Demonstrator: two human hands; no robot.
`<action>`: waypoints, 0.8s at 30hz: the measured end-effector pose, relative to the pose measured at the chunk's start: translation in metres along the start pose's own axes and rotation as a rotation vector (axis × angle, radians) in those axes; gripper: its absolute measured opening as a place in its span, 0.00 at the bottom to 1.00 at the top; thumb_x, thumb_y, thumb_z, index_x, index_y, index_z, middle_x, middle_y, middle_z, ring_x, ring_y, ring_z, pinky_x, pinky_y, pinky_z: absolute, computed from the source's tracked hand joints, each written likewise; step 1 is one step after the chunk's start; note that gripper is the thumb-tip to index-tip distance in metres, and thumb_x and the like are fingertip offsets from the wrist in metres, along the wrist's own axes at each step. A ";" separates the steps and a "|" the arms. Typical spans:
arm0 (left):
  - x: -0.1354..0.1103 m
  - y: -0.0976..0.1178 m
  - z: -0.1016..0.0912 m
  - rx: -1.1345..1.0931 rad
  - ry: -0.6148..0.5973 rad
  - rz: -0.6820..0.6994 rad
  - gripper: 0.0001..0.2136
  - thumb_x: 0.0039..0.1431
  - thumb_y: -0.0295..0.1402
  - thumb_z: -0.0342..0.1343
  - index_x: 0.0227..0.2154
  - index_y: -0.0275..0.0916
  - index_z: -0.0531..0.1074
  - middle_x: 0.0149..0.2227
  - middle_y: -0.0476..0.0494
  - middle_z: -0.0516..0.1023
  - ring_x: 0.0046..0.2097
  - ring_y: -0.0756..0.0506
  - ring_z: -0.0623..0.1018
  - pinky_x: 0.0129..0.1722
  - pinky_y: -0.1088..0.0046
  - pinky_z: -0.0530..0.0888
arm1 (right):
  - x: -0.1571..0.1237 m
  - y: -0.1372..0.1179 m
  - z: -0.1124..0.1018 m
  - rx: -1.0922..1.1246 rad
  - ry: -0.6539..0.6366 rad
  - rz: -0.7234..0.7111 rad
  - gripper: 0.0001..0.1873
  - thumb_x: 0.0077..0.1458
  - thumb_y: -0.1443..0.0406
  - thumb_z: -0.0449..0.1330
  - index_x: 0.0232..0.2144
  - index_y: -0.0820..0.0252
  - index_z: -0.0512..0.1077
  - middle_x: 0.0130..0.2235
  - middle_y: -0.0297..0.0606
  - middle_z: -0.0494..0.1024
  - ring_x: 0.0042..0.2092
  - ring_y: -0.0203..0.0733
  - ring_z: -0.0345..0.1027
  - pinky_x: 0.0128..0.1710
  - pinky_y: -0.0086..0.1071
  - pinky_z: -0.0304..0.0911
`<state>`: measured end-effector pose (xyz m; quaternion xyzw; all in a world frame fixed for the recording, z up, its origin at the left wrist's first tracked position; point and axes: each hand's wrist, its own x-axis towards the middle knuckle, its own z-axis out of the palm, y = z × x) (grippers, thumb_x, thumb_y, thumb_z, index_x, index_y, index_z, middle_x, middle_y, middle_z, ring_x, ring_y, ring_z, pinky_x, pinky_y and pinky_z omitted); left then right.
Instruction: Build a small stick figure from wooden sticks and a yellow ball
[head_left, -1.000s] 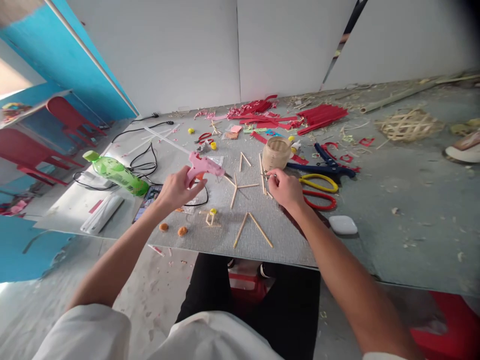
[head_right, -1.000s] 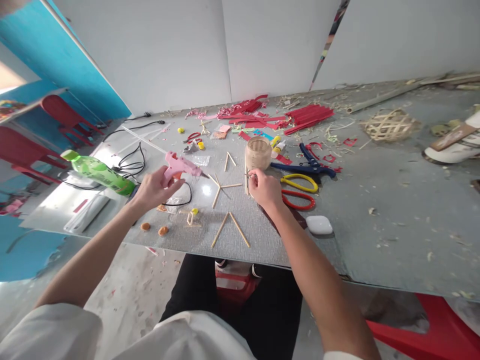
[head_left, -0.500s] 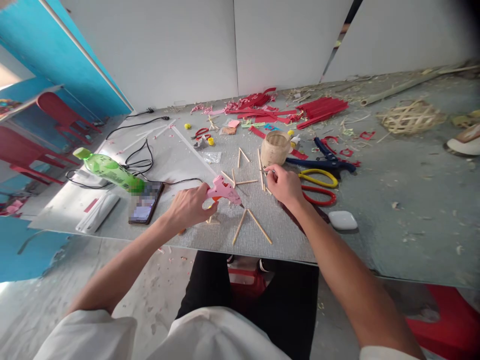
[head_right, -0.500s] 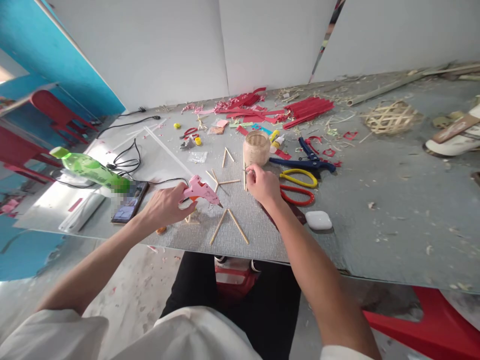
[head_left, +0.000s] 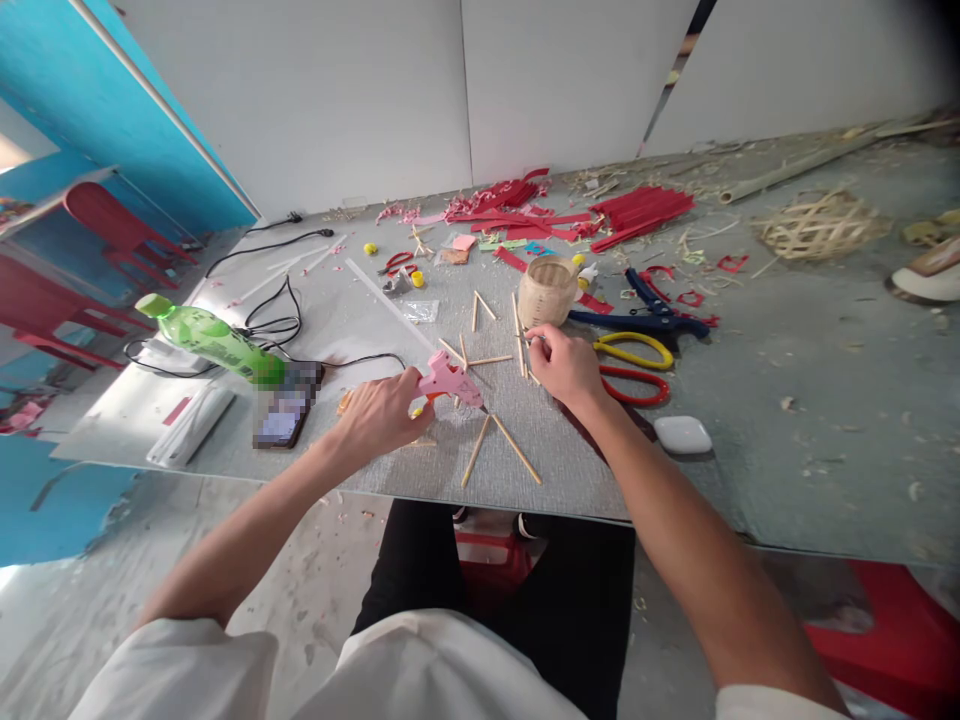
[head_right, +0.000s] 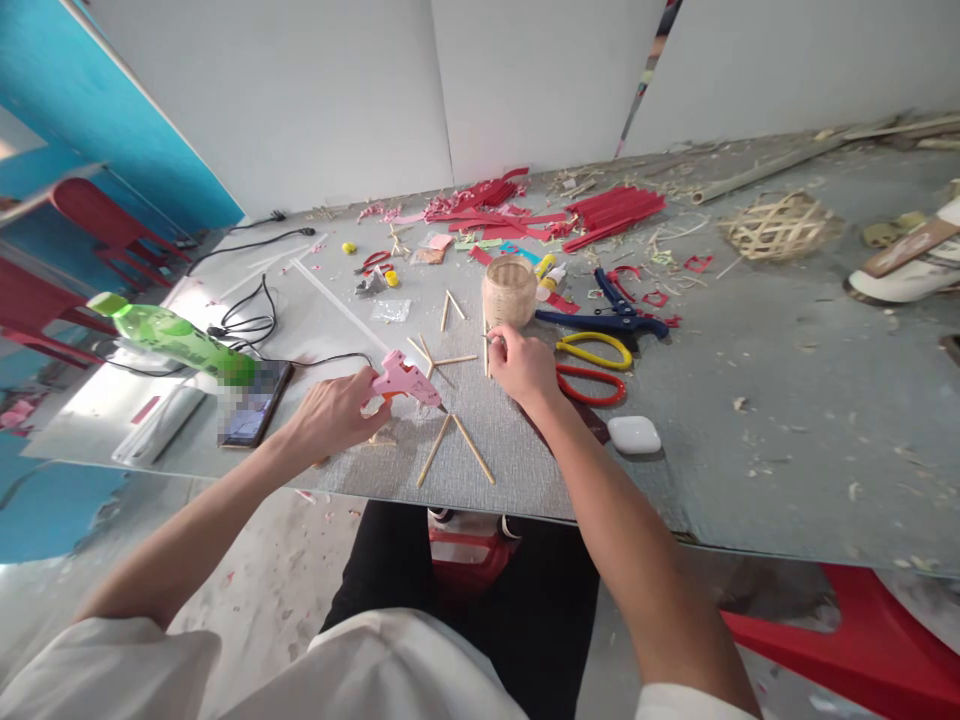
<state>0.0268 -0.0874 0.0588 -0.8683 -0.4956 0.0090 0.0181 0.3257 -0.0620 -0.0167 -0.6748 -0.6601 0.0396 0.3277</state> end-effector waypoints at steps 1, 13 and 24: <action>0.000 0.000 0.001 0.002 -0.001 -0.001 0.10 0.64 0.40 0.53 0.40 0.39 0.65 0.28 0.45 0.76 0.29 0.43 0.76 0.26 0.68 0.51 | 0.000 0.000 0.000 -0.001 0.000 -0.001 0.16 0.63 0.64 0.53 0.44 0.58 0.80 0.29 0.41 0.82 0.30 0.46 0.71 0.31 0.35 0.50; 0.000 0.004 -0.001 0.028 -0.016 0.010 0.10 0.65 0.40 0.51 0.41 0.38 0.66 0.28 0.44 0.76 0.28 0.43 0.75 0.26 0.68 0.50 | 0.000 -0.002 -0.001 -0.008 -0.008 -0.006 0.17 0.63 0.64 0.53 0.45 0.59 0.80 0.28 0.42 0.82 0.30 0.47 0.71 0.32 0.35 0.51; -0.001 0.005 -0.003 0.035 -0.019 0.020 0.09 0.66 0.40 0.50 0.40 0.38 0.65 0.28 0.45 0.75 0.28 0.44 0.75 0.26 0.67 0.51 | -0.001 -0.002 0.000 -0.025 -0.005 -0.010 0.16 0.63 0.64 0.53 0.44 0.58 0.80 0.29 0.42 0.82 0.30 0.47 0.72 0.31 0.35 0.51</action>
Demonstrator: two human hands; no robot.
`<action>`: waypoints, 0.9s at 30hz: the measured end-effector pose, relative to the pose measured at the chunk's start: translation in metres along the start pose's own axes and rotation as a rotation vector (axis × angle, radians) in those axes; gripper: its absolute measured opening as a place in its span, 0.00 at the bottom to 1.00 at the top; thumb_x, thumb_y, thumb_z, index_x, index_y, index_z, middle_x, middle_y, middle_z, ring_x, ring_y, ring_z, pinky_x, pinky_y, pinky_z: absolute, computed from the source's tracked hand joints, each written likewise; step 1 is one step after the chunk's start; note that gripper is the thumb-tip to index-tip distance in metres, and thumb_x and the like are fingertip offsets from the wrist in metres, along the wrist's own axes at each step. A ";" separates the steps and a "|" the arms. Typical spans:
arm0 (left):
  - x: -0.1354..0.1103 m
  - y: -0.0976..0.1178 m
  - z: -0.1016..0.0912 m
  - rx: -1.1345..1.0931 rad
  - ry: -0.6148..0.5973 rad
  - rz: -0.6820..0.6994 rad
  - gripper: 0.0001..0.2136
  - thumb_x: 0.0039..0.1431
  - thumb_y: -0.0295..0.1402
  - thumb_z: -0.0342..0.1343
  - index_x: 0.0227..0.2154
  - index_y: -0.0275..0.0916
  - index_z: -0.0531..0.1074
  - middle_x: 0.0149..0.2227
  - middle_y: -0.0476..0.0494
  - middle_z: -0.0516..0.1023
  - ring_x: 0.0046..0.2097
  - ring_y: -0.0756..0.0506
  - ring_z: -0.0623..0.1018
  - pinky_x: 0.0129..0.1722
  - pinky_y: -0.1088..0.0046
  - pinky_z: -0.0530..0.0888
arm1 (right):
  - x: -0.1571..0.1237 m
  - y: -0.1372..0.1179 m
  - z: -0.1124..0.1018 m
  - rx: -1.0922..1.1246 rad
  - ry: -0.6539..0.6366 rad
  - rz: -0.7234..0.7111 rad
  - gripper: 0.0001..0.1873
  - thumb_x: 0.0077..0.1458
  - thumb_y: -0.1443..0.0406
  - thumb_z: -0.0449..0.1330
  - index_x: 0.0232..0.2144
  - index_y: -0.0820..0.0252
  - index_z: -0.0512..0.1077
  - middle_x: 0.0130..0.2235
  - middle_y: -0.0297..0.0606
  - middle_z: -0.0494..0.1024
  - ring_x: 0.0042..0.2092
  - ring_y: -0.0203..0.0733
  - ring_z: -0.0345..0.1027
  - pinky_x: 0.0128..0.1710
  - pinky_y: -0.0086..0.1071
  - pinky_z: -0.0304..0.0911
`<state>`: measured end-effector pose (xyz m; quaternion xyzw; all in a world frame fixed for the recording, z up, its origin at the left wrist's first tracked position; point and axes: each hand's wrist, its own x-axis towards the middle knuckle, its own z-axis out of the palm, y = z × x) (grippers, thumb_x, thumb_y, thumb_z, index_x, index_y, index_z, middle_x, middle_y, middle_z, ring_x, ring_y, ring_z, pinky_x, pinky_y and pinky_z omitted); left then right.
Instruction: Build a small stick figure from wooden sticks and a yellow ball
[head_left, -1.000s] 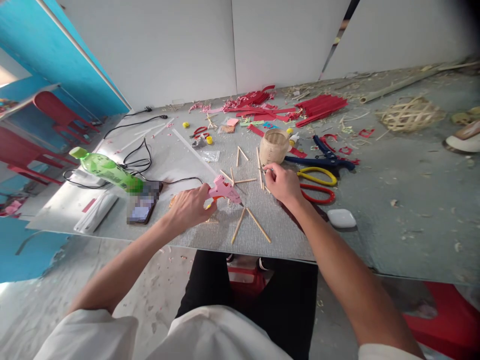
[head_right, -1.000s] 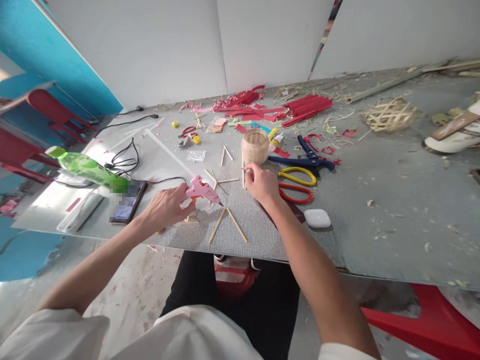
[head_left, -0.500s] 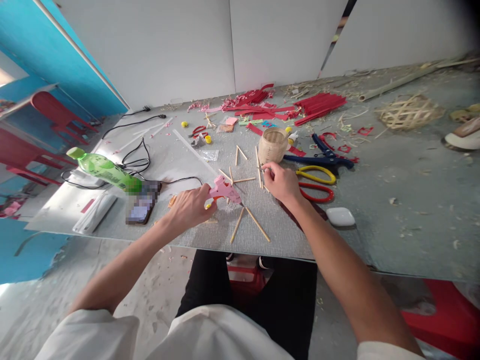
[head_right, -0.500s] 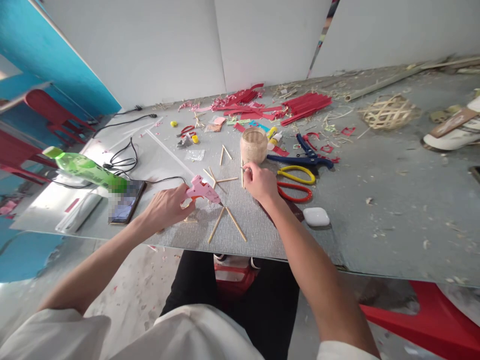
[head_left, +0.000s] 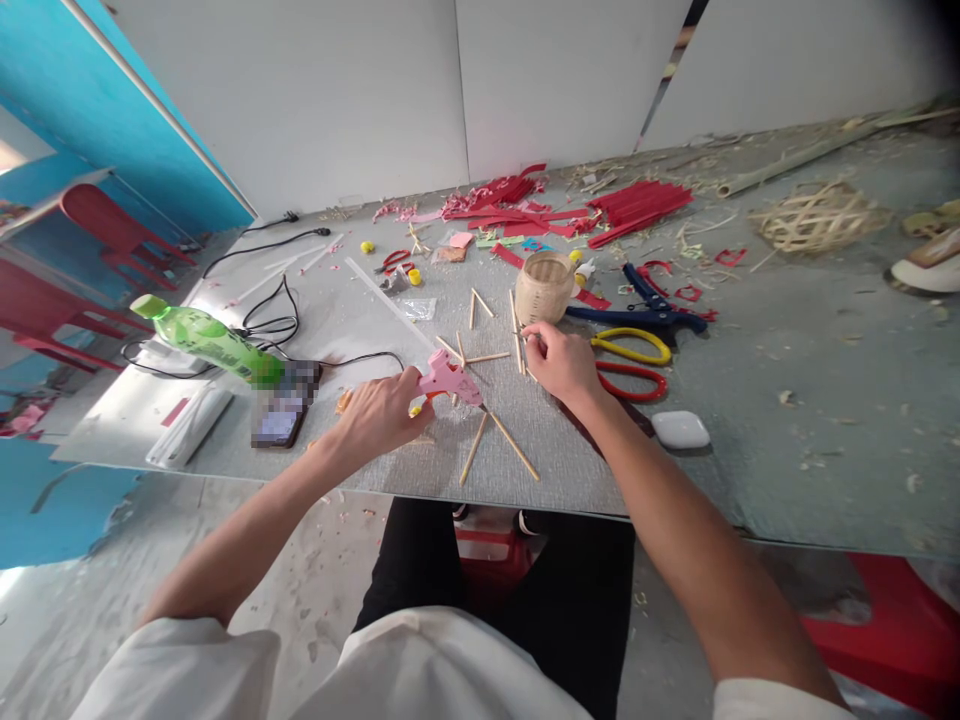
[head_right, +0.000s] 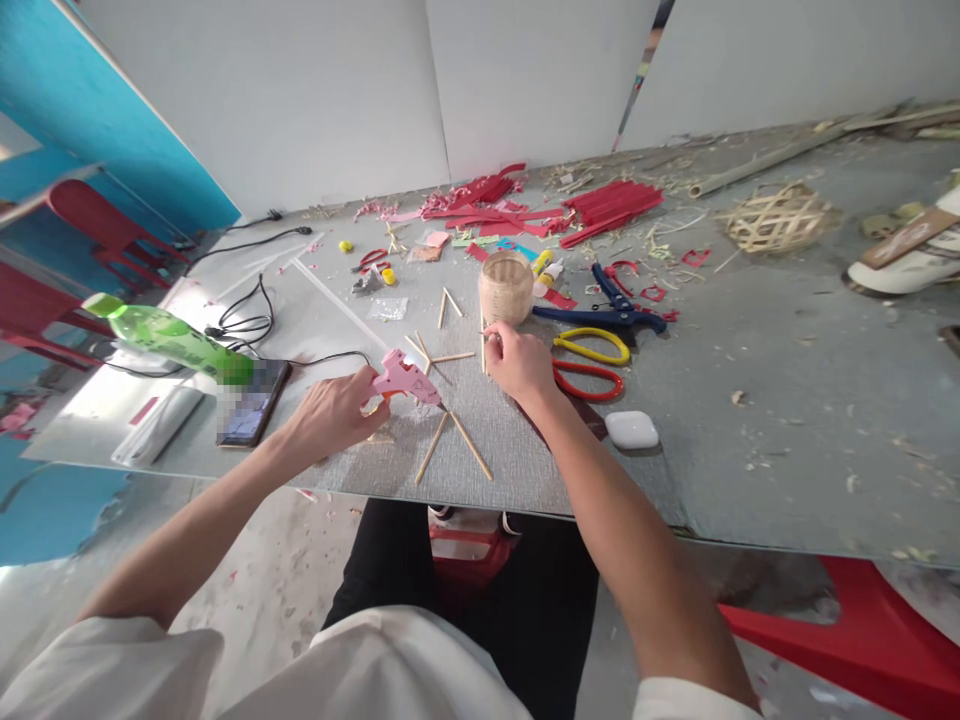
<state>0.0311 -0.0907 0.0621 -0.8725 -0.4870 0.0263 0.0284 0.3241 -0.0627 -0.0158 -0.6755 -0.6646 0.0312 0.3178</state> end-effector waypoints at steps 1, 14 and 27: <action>0.000 0.000 0.000 0.002 -0.004 0.001 0.09 0.66 0.40 0.50 0.40 0.38 0.65 0.28 0.44 0.75 0.28 0.43 0.75 0.26 0.67 0.51 | 0.000 0.000 0.000 0.000 0.001 0.000 0.16 0.63 0.64 0.53 0.44 0.58 0.80 0.29 0.42 0.82 0.30 0.47 0.72 0.31 0.35 0.51; -0.001 0.002 -0.005 -0.005 -0.039 0.006 0.09 0.67 0.39 0.48 0.41 0.38 0.65 0.32 0.41 0.78 0.30 0.41 0.77 0.26 0.67 0.54 | 0.000 0.001 0.001 -0.011 -0.007 0.004 0.17 0.63 0.63 0.53 0.45 0.58 0.80 0.28 0.42 0.82 0.30 0.48 0.72 0.31 0.35 0.51; -0.001 0.002 -0.005 -0.010 -0.044 0.004 0.08 0.67 0.39 0.48 0.39 0.39 0.64 0.31 0.41 0.78 0.30 0.41 0.78 0.26 0.67 0.52 | 0.000 0.001 0.001 -0.014 -0.006 0.002 0.17 0.63 0.63 0.53 0.44 0.58 0.80 0.27 0.41 0.81 0.29 0.47 0.71 0.31 0.35 0.51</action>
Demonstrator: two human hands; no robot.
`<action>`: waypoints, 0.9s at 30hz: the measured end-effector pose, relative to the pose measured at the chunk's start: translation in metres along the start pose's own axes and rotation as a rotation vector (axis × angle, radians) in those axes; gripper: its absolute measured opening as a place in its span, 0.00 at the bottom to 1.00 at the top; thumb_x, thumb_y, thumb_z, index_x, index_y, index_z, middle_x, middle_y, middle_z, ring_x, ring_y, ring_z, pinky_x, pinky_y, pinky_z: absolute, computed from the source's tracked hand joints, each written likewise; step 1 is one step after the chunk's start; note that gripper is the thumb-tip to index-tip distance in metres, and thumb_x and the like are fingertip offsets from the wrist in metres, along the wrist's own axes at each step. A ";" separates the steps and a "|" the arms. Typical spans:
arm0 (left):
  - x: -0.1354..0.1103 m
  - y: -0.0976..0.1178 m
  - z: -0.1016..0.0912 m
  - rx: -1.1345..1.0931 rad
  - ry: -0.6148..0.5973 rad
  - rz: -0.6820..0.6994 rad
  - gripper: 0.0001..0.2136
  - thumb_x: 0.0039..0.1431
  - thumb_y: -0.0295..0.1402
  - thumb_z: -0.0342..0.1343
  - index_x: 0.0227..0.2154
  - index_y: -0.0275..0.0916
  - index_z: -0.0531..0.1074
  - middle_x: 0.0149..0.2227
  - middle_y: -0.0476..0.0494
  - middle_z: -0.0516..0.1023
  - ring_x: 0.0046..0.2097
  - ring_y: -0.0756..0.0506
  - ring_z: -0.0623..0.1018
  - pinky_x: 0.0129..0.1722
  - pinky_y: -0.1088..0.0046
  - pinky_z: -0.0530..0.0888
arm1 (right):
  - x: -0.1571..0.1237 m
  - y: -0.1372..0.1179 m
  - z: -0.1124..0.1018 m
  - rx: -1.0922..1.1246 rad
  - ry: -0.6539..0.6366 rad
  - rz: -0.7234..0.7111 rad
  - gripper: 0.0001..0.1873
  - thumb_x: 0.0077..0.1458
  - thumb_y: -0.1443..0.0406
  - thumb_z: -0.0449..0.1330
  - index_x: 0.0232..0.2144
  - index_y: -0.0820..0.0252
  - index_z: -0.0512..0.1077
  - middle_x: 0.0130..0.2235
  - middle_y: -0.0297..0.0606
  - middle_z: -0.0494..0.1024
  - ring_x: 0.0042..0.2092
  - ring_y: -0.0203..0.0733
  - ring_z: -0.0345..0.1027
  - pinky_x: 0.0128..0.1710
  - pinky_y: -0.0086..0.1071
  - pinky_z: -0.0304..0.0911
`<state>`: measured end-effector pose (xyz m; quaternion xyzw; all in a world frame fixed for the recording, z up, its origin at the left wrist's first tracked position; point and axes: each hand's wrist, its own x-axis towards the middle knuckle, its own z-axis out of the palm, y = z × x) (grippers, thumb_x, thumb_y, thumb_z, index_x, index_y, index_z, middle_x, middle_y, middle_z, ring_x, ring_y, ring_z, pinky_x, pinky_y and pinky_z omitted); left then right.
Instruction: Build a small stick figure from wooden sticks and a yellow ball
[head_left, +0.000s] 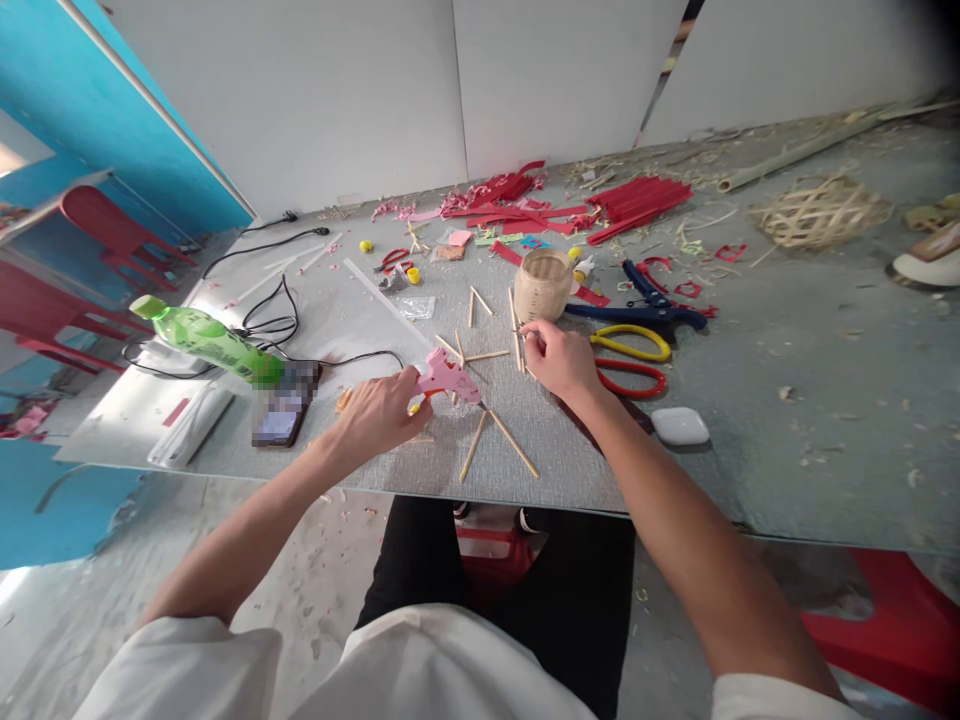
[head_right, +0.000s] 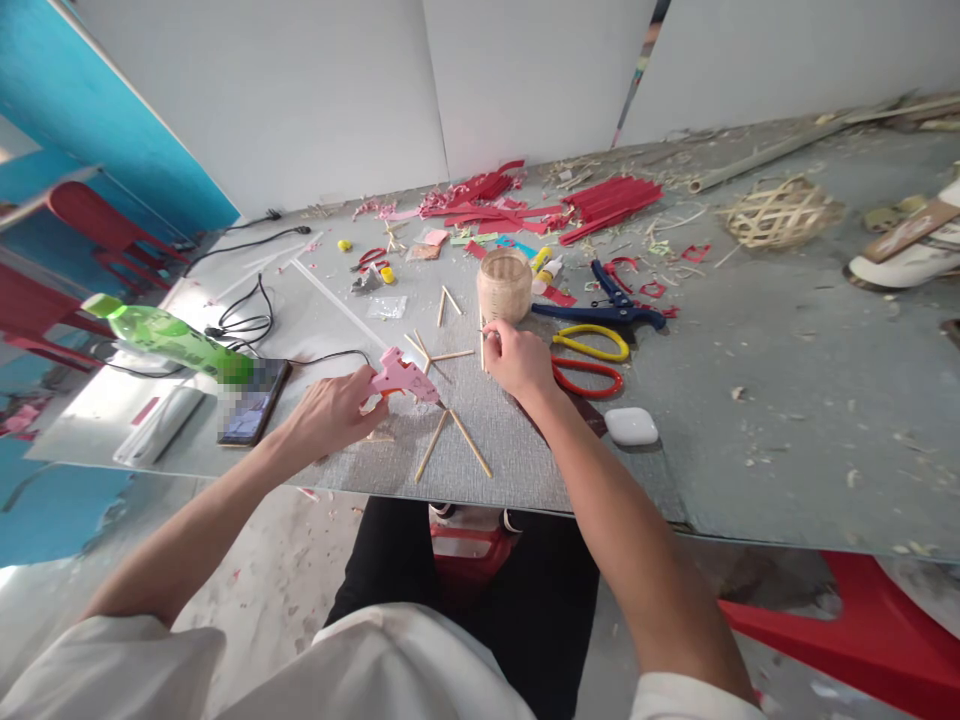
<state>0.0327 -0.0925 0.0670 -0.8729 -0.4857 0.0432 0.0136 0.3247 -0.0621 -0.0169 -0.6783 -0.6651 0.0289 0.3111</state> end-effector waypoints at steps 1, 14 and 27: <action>0.000 0.000 0.000 0.001 -0.003 -0.002 0.08 0.67 0.39 0.48 0.39 0.39 0.64 0.31 0.41 0.78 0.30 0.41 0.78 0.26 0.67 0.53 | 0.000 0.000 0.000 -0.003 -0.002 0.002 0.17 0.63 0.63 0.53 0.45 0.58 0.80 0.27 0.41 0.81 0.29 0.47 0.71 0.31 0.35 0.51; 0.001 -0.001 0.002 -0.005 0.013 -0.002 0.08 0.67 0.39 0.48 0.39 0.39 0.64 0.31 0.42 0.78 0.29 0.42 0.77 0.26 0.67 0.53 | 0.000 0.000 0.000 -0.004 -0.021 0.008 0.16 0.63 0.63 0.53 0.45 0.57 0.80 0.28 0.41 0.81 0.30 0.48 0.73 0.32 0.35 0.53; 0.000 0.000 0.001 -0.007 0.015 0.000 0.08 0.67 0.39 0.49 0.40 0.39 0.65 0.32 0.41 0.79 0.30 0.42 0.77 0.26 0.67 0.55 | 0.000 0.001 0.001 0.004 -0.007 -0.004 0.17 0.63 0.63 0.53 0.45 0.58 0.80 0.28 0.42 0.82 0.30 0.48 0.72 0.32 0.35 0.53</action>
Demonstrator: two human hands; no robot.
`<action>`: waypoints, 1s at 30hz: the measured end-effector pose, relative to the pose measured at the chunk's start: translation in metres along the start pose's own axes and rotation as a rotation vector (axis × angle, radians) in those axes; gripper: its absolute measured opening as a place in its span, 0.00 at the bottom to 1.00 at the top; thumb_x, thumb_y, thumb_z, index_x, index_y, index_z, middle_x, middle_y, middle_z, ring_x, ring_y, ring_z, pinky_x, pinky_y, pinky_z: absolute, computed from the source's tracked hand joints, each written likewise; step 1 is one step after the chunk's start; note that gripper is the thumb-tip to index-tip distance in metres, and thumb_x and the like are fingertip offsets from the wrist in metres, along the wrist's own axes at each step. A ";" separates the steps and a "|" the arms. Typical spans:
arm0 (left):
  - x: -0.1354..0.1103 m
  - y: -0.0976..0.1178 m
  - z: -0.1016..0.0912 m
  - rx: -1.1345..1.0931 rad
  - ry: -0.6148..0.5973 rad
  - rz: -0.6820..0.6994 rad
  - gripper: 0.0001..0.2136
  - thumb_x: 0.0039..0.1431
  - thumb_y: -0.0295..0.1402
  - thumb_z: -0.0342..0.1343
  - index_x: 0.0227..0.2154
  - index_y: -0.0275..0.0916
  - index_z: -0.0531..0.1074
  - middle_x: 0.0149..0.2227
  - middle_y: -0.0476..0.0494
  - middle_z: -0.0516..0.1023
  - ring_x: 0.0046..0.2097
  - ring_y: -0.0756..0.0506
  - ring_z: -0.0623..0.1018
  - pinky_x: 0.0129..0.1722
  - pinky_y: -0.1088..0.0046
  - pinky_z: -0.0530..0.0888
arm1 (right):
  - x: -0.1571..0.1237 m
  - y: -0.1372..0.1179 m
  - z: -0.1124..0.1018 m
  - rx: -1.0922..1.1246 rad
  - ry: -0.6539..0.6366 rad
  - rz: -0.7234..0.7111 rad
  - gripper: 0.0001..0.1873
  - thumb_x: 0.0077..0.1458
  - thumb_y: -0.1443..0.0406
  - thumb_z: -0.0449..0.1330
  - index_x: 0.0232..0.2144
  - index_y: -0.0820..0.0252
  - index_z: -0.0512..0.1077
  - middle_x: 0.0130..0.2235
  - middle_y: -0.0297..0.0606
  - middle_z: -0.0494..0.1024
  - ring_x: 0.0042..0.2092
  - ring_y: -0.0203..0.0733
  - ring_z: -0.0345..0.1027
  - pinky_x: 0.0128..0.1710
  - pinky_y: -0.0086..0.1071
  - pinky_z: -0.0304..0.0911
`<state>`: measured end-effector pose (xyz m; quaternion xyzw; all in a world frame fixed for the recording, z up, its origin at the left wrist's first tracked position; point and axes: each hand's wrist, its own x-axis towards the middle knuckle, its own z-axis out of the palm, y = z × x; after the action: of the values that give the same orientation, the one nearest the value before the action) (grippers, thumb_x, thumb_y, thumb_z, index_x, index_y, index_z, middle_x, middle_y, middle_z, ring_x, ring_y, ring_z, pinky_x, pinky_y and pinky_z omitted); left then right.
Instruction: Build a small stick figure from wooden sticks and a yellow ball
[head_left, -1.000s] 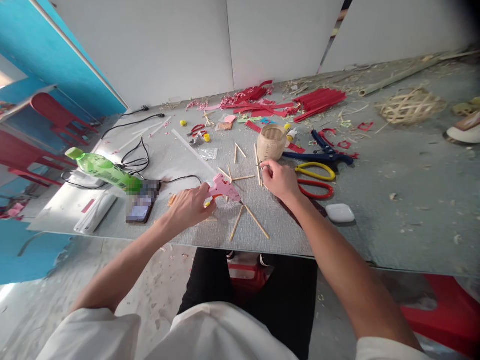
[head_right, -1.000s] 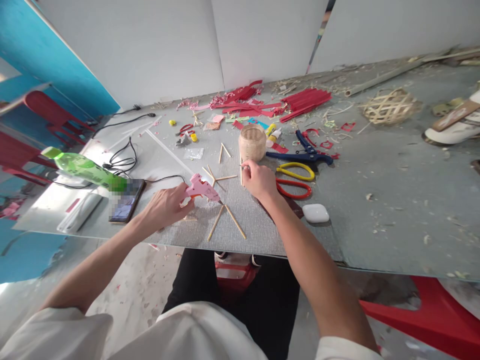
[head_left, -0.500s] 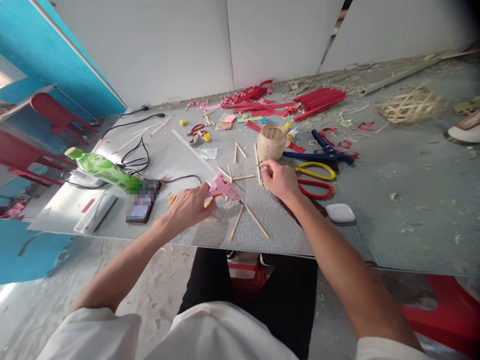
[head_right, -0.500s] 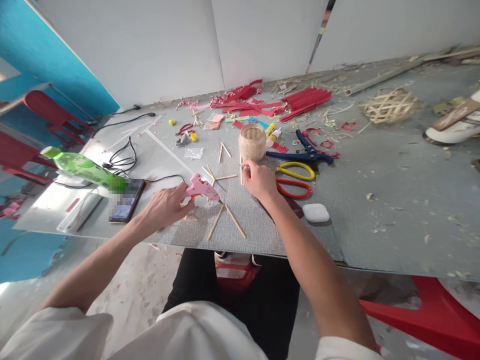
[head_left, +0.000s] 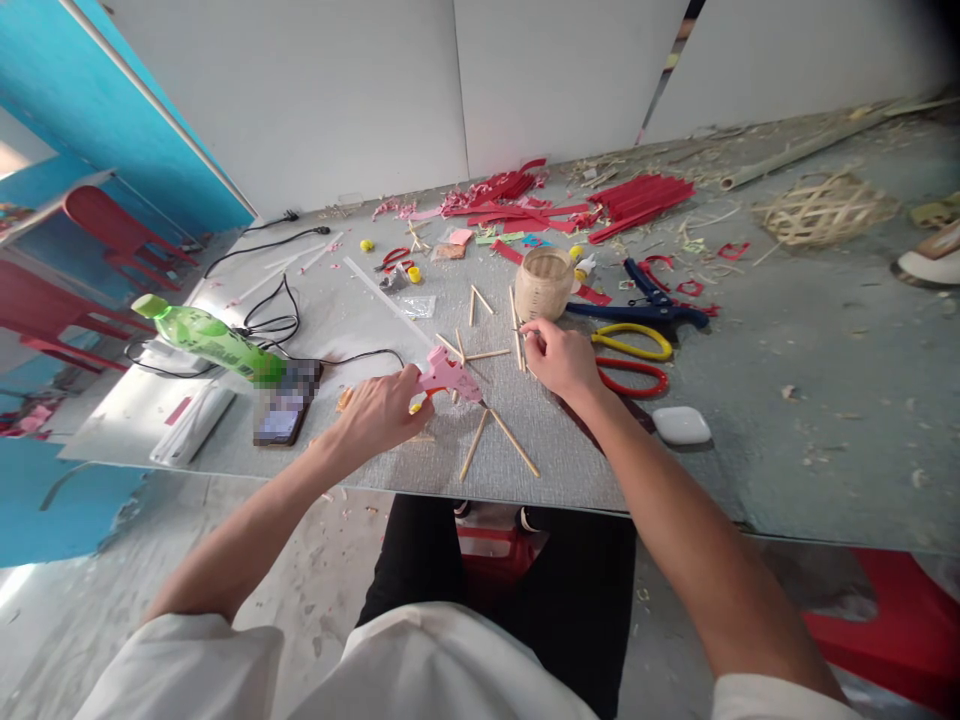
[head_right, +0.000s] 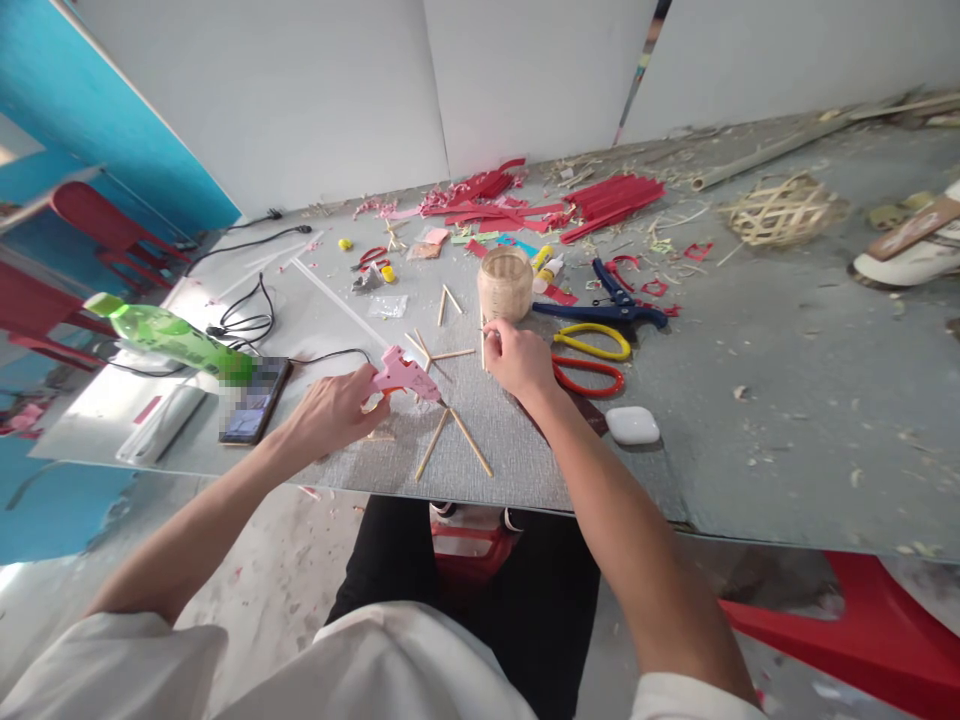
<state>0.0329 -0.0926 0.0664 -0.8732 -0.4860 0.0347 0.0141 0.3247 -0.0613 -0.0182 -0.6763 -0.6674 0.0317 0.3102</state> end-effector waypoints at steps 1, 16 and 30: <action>0.000 0.000 0.000 0.000 0.002 0.001 0.08 0.67 0.39 0.49 0.39 0.39 0.65 0.32 0.41 0.79 0.30 0.42 0.77 0.26 0.67 0.55 | 0.000 0.000 0.000 0.001 -0.003 0.002 0.17 0.63 0.63 0.53 0.45 0.58 0.80 0.28 0.42 0.82 0.30 0.48 0.72 0.32 0.35 0.53; 0.000 0.000 0.001 -0.039 0.026 -0.061 0.11 0.63 0.43 0.53 0.38 0.40 0.64 0.27 0.46 0.75 0.28 0.44 0.75 0.26 0.68 0.53 | 0.000 -0.001 -0.002 -0.007 -0.016 0.015 0.16 0.63 0.64 0.53 0.45 0.58 0.80 0.30 0.43 0.83 0.31 0.48 0.73 0.32 0.35 0.53; -0.004 0.004 -0.018 -0.091 0.129 -0.060 0.12 0.61 0.43 0.57 0.38 0.40 0.66 0.25 0.49 0.73 0.25 0.47 0.71 0.26 0.71 0.55 | 0.000 -0.002 -0.001 -0.011 -0.023 0.025 0.16 0.63 0.64 0.54 0.45 0.58 0.80 0.29 0.41 0.82 0.30 0.47 0.72 0.32 0.34 0.53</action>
<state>0.0350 -0.0979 0.0844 -0.8584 -0.5111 -0.0441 0.0065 0.3237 -0.0623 -0.0166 -0.6860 -0.6625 0.0395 0.2982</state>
